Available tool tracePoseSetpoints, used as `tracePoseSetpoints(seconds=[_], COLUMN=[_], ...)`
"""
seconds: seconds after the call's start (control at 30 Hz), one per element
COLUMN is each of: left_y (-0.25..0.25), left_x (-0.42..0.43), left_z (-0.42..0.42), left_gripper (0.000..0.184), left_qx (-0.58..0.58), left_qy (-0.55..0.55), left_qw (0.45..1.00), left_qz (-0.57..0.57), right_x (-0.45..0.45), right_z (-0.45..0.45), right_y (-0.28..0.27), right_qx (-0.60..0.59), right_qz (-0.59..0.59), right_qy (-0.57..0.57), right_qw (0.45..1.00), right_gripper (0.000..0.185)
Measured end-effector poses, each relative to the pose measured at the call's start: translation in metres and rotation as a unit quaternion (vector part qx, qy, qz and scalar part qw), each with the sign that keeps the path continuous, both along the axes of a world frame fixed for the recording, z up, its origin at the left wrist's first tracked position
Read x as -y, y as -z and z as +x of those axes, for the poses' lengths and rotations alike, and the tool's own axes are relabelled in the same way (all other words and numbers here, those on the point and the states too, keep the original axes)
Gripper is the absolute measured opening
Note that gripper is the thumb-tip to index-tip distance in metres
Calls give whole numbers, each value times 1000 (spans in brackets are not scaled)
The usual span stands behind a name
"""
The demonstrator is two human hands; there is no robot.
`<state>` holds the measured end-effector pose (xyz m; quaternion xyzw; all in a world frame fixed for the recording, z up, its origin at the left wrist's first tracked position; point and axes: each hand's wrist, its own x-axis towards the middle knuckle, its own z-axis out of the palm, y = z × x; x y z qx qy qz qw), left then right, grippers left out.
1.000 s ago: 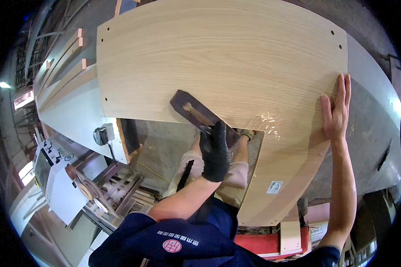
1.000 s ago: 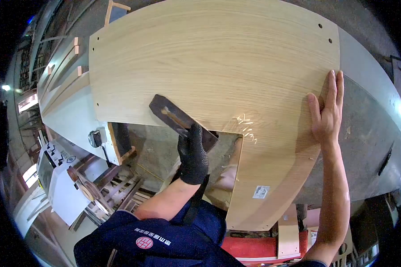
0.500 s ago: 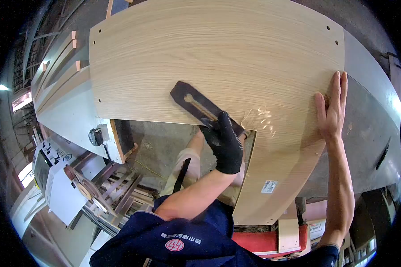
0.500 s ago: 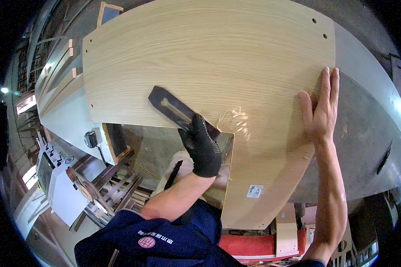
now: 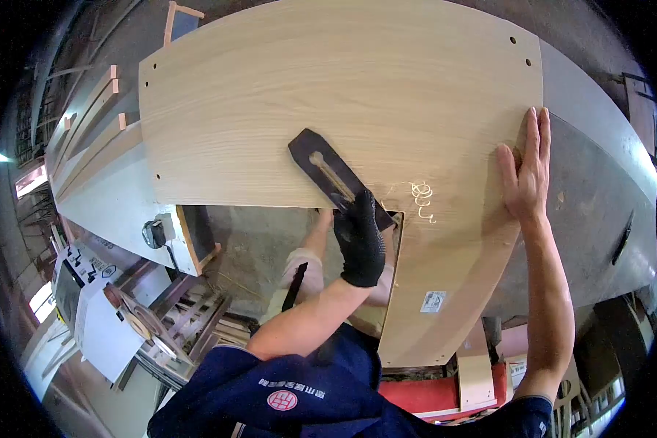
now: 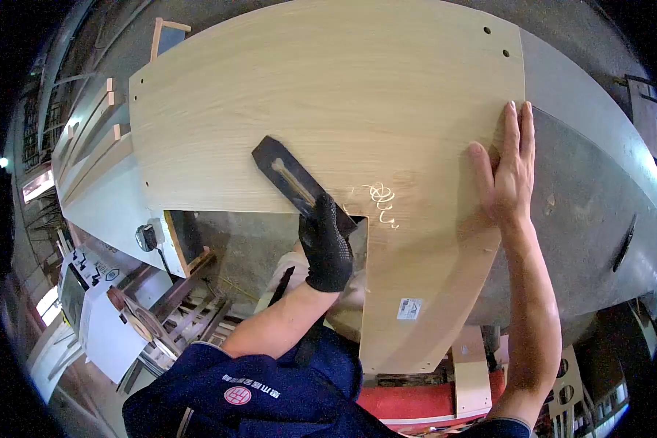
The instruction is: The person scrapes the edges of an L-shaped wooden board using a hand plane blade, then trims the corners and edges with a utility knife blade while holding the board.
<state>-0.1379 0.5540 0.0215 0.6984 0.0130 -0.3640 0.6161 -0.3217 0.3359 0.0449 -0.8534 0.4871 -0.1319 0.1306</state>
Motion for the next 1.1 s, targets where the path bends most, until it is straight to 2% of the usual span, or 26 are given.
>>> tracePoseSetpoints(seconds=[0.1, 0.2, 0.33, 0.37, 0.47, 0.5, 0.6, 0.63, 0.77, 0.87, 0.9, 1.03, 1.1], left_y=[-1, 6, 0, 12, 20, 19, -3, -19, -11, -9, -7, -27, -26], left_x=[3, 17, 36, 29, 5, 2, -21, -21, -37, -24, -31, -66, -70], left_z=[-1, -10, -22, -25, -11, -8, 12, 18, 19, 20, 22, 50, 53], left_gripper=[21, 27, 32, 35, 31, 35, 39, 42, 27, 30, 25, 25, 26], left_qx=[23, 11, 20, 58, 56, 51, -76, -111, -164, -20, -88, -73, -19], left_qy=[11, -60, -83, -71, 19, 8, 19, 22, 77, 216, 187, 233, 259], left_qw=[999, 997, 996, 995, 998, 999, 996, 993, 983, 976, 978, 970, 966], left_qz=[32, 37, 40, 45, 31, 4, -32, -7, 17, 10, -8, 19, -3], right_x=[2, 0, -4, 1, 1, 1, 0, -1, -1, -1, 1, -1, -2], right_z=[3, 2, -2, -2, 1, 0, 2, 1, 2, -1, -1, 3, 2], right_y=[3, 4, 7, 8, -1, 1, -4, -3, 1, 2, 3, -3, 0], right_qx=[-1, 0, -8, -11, 13, 11, 32, 28, 19, 24, 29, 14, 17], right_qz=[-8, -1, 1, -15, 11, 4, 9, 6, 13, 10, 2, 2, -1], right_qy=[2, 8, 8, 5, 8, 9, 6, 9, 32, 27, 20, 38, 37], right_qw=[1000, 1000, 1000, 1000, 1000, 1000, 999, 1000, 999, 999, 999, 999, 999], right_gripper=[76, 77, 77, 77, 77, 77, 77, 77, 76, 75, 75, 76, 78])
